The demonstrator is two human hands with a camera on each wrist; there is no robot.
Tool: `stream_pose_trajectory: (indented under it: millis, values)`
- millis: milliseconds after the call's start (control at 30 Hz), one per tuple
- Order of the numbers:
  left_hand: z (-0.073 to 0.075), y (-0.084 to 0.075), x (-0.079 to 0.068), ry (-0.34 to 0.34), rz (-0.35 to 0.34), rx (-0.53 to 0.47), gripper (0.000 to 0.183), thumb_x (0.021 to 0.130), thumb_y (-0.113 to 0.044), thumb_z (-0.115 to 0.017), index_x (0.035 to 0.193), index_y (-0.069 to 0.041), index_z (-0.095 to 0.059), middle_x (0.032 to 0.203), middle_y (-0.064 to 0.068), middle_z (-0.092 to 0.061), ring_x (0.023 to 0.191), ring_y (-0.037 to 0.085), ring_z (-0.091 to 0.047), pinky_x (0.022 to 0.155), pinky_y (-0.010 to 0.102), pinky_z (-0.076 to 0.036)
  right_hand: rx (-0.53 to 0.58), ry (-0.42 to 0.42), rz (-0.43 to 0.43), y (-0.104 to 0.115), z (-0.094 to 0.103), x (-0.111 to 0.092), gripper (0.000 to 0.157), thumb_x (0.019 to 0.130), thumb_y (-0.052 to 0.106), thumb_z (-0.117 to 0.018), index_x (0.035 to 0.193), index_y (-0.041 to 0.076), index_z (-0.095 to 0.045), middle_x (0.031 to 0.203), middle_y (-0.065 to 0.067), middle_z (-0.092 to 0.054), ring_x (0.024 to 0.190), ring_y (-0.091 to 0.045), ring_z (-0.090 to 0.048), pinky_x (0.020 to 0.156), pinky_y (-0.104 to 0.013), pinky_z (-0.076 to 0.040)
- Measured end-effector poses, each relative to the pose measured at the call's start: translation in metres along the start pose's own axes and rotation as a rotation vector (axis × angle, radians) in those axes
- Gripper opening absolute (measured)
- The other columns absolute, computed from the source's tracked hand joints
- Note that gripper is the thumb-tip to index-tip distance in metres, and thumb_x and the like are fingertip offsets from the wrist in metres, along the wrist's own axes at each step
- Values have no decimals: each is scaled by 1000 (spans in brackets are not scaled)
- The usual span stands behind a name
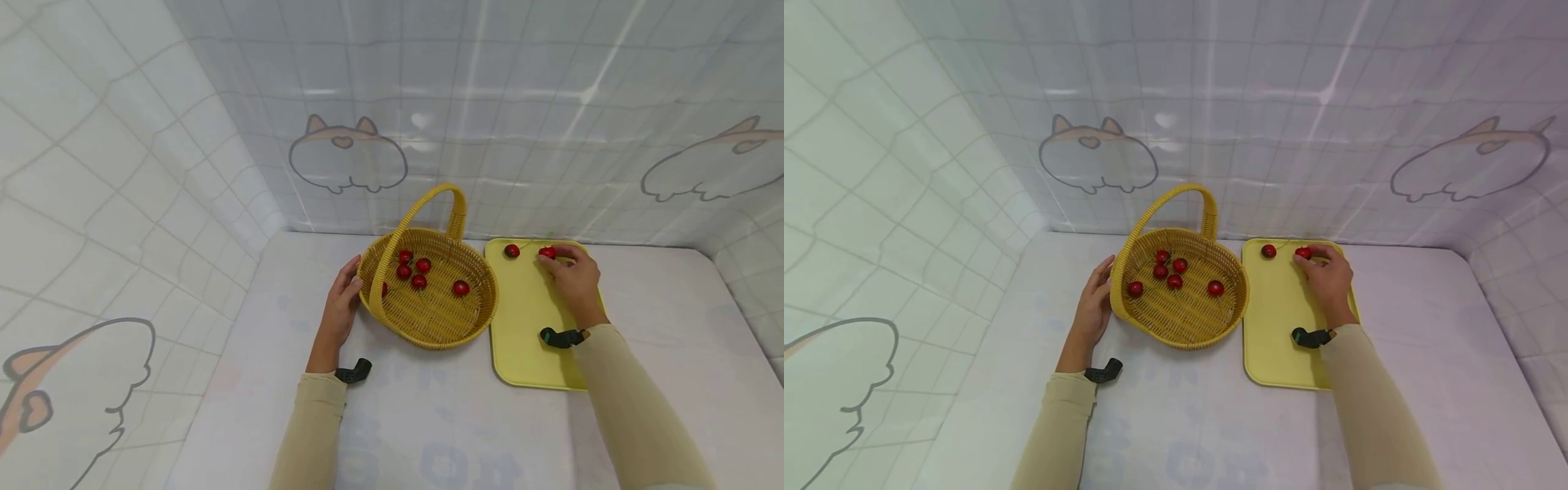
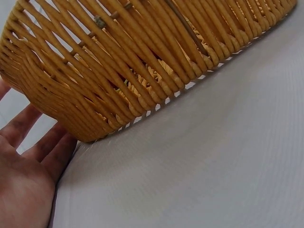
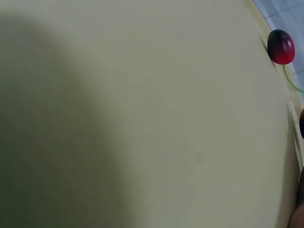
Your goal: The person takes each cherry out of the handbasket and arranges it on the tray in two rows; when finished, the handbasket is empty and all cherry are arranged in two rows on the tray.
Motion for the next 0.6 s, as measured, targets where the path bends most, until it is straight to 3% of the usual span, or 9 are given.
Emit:
stream_pose_trajectory:
  millis: [267,467,600]
  values:
    - [0,-2,-1,-9,12,8,51,107,-22,-52,156,-23,-42,156,6,-43,145,20,-40,112,29,-38,-86,-14,6,2,-2,0,59,88,52,-76,130,12,-68,119,-8,-66,72,-3,-54,60,-17,-44]
    - [1,0,0,-7,18,9,51,106,-25,-53,156,-25,-42,156,3,-43,145,19,-40,112,29,-38,-80,-20,-12,4,0,-2,58,88,52,-76,130,12,-68,113,-3,-64,78,-4,-52,60,-14,-44]
    - [1,-1,0,-4,11,12,51,106,-25,-53,156,-25,-42,157,3,-42,145,19,-40,111,28,-39,-86,-30,-11,3,-1,-1,58,87,51,-77,129,12,-69,113,-2,-64,73,1,-54,60,-14,-45]
Point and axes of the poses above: each hand's wrist, its own x-axis towards the middle knuckle, its own z-axis out of the back of the hand, y = z × x, the point moved 3 cm from there along x, towards the middle knuckle
